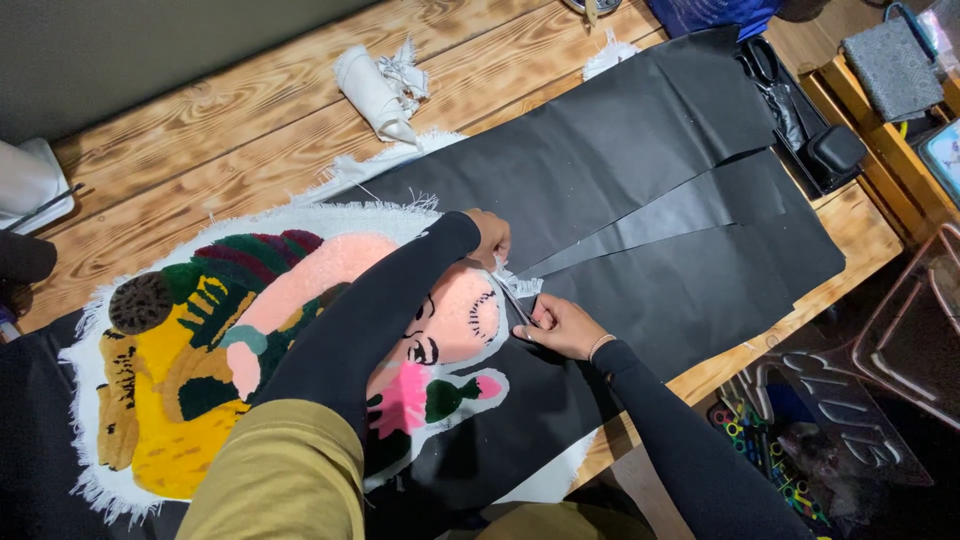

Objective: The person uses scissors to trim excess white backing fabric from around the edge of a tufted rug depicting a cartoon figure, working around the outline section by section while holding the rug steady on the workbench. They reposition the rug and cut away loose trimmings as they go.

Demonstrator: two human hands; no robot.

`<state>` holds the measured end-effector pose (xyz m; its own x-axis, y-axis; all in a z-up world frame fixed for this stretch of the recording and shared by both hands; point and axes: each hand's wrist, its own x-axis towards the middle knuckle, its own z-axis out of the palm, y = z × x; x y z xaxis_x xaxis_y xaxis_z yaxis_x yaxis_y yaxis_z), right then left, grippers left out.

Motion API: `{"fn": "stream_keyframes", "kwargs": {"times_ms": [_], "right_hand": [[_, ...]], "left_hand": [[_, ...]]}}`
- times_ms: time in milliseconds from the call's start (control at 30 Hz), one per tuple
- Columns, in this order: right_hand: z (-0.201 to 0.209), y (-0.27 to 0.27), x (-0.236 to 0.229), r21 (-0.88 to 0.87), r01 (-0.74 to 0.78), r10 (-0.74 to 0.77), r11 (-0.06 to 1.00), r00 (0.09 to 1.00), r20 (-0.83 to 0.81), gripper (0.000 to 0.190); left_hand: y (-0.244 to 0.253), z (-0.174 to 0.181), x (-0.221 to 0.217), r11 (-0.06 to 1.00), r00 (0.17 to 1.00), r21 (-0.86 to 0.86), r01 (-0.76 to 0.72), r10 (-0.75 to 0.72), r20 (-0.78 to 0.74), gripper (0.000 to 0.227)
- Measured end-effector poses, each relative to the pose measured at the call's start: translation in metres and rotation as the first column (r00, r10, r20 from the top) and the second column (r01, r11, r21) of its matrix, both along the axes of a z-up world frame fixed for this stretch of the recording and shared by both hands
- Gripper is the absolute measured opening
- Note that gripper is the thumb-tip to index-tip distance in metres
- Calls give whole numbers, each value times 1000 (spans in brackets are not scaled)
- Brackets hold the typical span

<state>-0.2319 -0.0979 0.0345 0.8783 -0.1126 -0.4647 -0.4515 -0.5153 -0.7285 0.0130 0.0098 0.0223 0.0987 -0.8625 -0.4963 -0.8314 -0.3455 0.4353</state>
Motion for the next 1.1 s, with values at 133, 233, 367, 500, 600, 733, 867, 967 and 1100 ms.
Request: {"fn": "stream_keyframes", "kwargs": {"times_ms": [133,233,367,500,600,733,867,967,1100], "right_hand": [[3,-1,2,-7,-13,13,1000,1000,-14,48],[-2,-3,5,-9,-34,34,999,999,17,48],[-7,-5,10,-10,-39,39,999,999,8,49],[2,-7,15,0,-60,60,998,998,1,50],[5,-10,16,57,-72,71,996,997,19,45],[-3,-19,17,160,-89,96,983,995,-35,42],[-5,-23,19,225,-130,129,966,991,17,40],[2,-21,25,188,-118,120,975,993,3,44],[12,-17,38,49,-143,146,989,986,-79,43]], "left_hand": [[-2,-23,4,998,995,30,-54,56,-86,27],[-1,-27,7,999,990,-3,-48,47,-130,22],[2,-21,8,998,986,-7,-65,63,-156,20],[2,-15,8,995,980,-11,-99,95,-175,24],[4,-8,6,992,979,46,-121,127,-159,24],[6,-13,10,994,983,-34,-105,99,-152,24],[7,-13,11,991,979,-50,-124,114,-169,24],[7,-7,11,989,972,-27,-147,140,-188,23],[7,-3,11,988,972,-38,-152,143,-188,23]]}}
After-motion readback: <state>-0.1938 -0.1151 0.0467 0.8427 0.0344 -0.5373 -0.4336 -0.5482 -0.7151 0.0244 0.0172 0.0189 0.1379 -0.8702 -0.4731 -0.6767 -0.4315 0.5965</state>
